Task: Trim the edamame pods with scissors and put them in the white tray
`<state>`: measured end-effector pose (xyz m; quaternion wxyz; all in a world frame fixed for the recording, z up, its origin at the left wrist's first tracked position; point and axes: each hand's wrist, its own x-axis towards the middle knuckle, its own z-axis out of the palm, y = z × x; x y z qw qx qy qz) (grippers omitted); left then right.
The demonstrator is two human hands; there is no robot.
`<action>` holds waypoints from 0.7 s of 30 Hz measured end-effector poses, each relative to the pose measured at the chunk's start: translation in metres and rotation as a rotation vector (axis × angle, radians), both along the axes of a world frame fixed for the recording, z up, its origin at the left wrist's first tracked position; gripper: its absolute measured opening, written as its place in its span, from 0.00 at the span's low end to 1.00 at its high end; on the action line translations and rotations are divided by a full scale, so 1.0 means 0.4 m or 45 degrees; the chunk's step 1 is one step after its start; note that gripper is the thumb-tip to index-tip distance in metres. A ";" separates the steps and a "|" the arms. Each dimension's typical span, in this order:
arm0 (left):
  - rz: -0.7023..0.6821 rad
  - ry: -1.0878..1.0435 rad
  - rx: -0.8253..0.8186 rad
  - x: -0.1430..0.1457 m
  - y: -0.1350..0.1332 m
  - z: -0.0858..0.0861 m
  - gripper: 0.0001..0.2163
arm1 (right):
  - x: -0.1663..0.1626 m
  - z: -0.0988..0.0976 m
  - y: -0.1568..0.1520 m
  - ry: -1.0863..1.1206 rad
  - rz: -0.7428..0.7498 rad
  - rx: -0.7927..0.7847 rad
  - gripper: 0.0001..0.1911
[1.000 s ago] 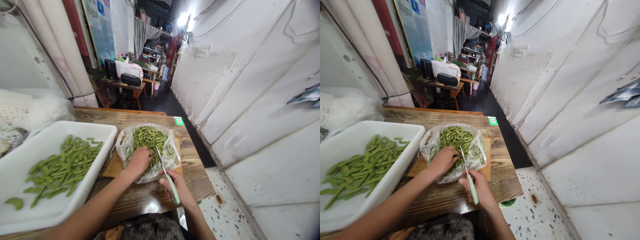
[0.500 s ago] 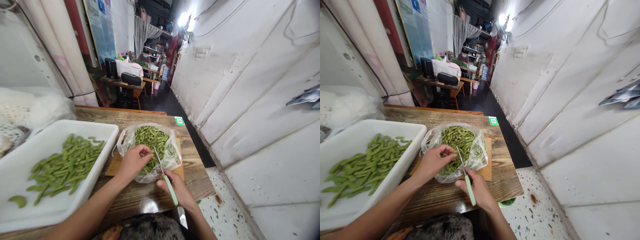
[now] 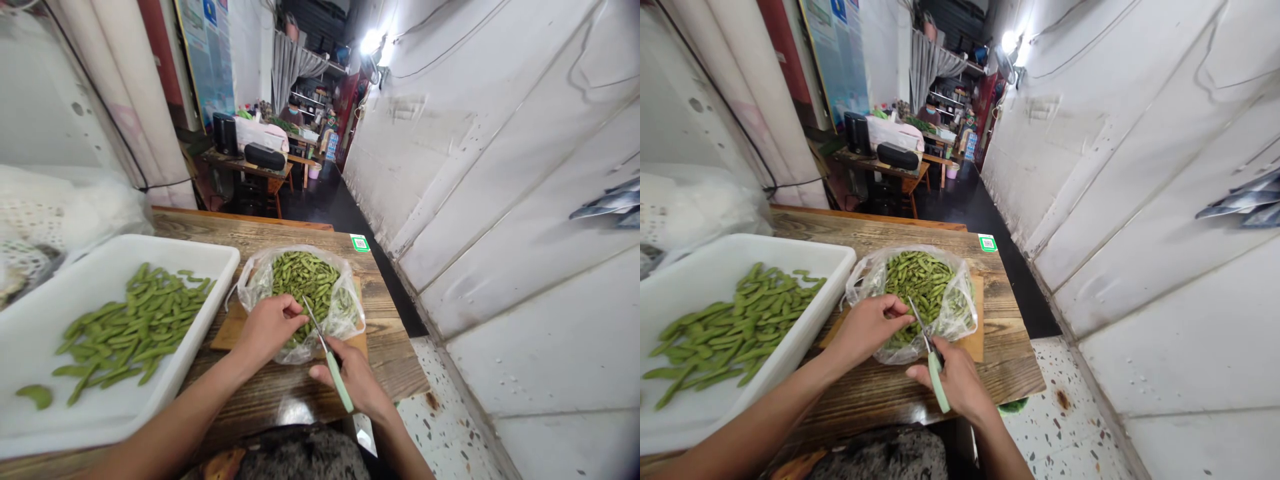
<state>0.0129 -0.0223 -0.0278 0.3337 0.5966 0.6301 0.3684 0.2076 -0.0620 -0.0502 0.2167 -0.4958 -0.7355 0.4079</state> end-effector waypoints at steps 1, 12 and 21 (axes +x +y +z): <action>-0.006 0.004 -0.001 -0.001 -0.001 0.002 0.05 | -0.001 0.000 0.000 -0.010 0.005 0.007 0.29; -0.065 -0.155 -0.056 -0.013 0.006 -0.031 0.08 | -0.015 -0.033 -0.003 0.098 -0.087 -0.019 0.18; 0.048 -0.432 -0.049 -0.015 0.004 -0.026 0.11 | -0.008 -0.050 0.004 0.189 -0.112 -0.048 0.24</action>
